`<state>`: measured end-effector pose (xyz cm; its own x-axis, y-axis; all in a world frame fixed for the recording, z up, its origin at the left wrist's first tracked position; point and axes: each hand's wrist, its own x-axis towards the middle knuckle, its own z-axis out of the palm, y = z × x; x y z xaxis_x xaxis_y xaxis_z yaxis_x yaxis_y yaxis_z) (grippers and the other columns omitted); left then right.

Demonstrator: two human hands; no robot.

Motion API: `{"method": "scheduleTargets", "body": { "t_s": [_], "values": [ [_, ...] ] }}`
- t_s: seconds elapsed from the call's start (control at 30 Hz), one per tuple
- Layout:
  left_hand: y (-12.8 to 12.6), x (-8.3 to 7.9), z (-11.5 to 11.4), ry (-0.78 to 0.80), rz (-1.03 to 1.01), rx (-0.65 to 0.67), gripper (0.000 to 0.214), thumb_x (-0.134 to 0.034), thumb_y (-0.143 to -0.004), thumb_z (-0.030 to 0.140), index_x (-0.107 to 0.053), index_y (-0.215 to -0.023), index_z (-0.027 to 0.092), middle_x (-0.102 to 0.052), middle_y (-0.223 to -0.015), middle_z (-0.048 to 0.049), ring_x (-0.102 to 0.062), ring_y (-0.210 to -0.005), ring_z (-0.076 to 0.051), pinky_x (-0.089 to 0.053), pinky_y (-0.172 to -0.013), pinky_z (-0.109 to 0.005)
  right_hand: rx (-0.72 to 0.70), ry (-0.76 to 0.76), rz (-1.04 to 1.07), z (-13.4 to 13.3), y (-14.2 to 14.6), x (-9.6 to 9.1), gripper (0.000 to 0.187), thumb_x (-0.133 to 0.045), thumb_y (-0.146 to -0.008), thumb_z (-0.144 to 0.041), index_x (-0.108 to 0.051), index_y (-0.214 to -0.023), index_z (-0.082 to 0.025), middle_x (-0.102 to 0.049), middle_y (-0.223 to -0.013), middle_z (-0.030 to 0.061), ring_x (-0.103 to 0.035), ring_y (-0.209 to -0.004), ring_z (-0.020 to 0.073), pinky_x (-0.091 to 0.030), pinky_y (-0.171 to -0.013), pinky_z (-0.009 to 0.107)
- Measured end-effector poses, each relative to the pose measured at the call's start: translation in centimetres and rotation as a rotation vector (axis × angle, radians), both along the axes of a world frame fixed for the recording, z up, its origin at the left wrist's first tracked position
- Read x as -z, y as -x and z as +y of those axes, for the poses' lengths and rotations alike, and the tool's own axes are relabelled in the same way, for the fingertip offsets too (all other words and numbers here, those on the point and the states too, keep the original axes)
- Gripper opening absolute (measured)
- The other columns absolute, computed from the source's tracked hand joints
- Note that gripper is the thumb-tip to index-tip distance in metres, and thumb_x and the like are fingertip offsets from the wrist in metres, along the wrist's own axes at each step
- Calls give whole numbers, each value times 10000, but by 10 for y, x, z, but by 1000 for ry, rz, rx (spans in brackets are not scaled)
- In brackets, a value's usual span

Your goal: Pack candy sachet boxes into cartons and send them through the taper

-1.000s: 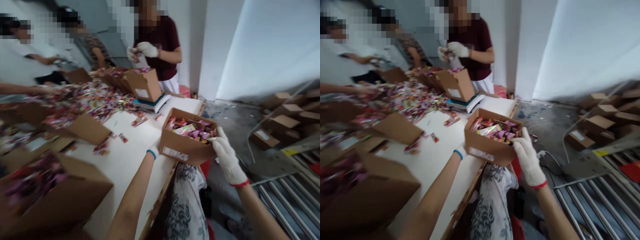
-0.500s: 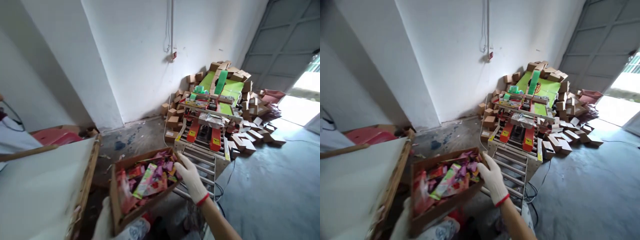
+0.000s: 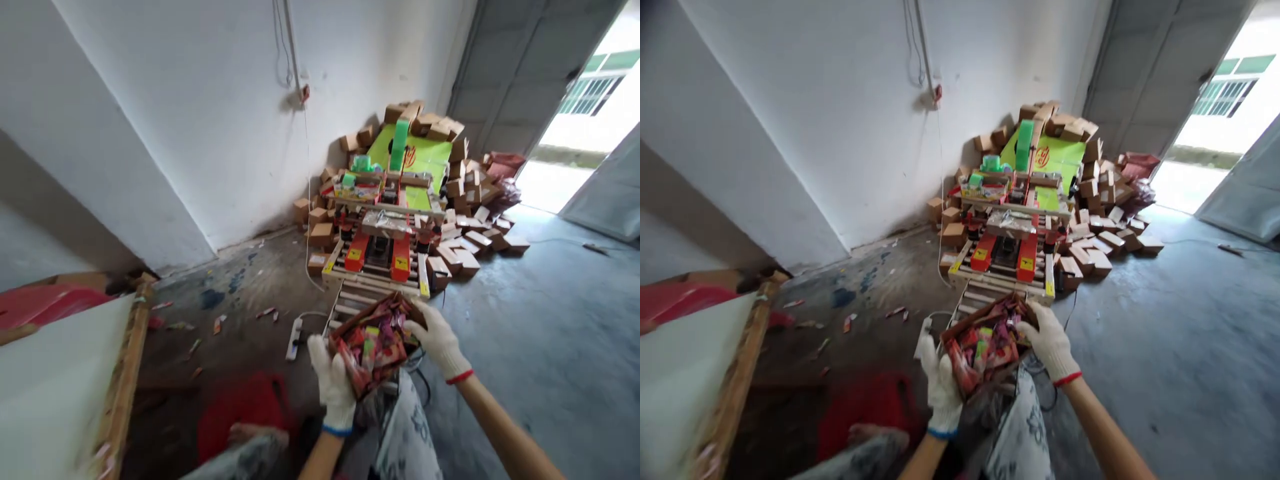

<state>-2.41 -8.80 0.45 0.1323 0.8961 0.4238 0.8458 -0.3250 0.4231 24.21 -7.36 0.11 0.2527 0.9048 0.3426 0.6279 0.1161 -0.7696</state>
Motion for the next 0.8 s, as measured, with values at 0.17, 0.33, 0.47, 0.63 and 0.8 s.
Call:
{"method": "scheduleTargets", "body": {
  "t_s": [0.17, 0.33, 0.47, 0.63, 0.8],
  "values": [
    [-3, -5, 16, -94, 216, 344, 635, -563, -947, 511, -474, -1493, 200, -379, -1606, -146, -241, -1532, -330, -260, -1259, -529, -240, 145, -288, 2, -3, -32, 407, -610, -911, -462, -647, -1239, -225, -660, -1082, 83, -617, -1005, 242, -485, -871, 347],
    [-30, -1, 35, 29, 403, 439, 587, -538, -974, 474, -504, -1483, 185, -434, -1576, -113, -432, -1446, -309, -345, -1226, -475, -668, 300, -509, 9, -3, -62, 401, -609, -905, -579, -686, -1094, -234, -620, -969, 57, -575, -846, 191, -400, -714, 276],
    [-29, -7, 43, 167, 282, 461, 516, -573, -967, 412, -572, -1426, 177, -492, -1532, -121, -470, -1419, -305, -364, -1212, -460, -682, 304, -626, 17, 2, -66, 474, -648, -852, -637, -688, -1073, -219, -623, -980, 64, -582, -852, 205, -383, -701, 285],
    [-10, -29, 55, 479, -254, 582, 445, -364, -1042, 374, -642, -1335, 185, -652, -1377, -72, -593, -1305, -189, -433, -1172, -353, -396, 345, -787, 38, 32, -60, 419, -359, -1027, -451, -704, -999, -215, -674, -1015, 84, -639, -905, 205, -400, -725, 301],
    [6, -26, 27, 154, -288, 464, 439, -555, -978, 415, -612, -1359, 204, -607, -1425, -107, -520, -1380, -241, -356, -1229, -443, -255, 424, -858, 66, 79, -44, 399, -439, -979, -436, -708, -965, -143, -710, -960, 170, -674, -888, 302, -445, -725, 373]
  ]
}}
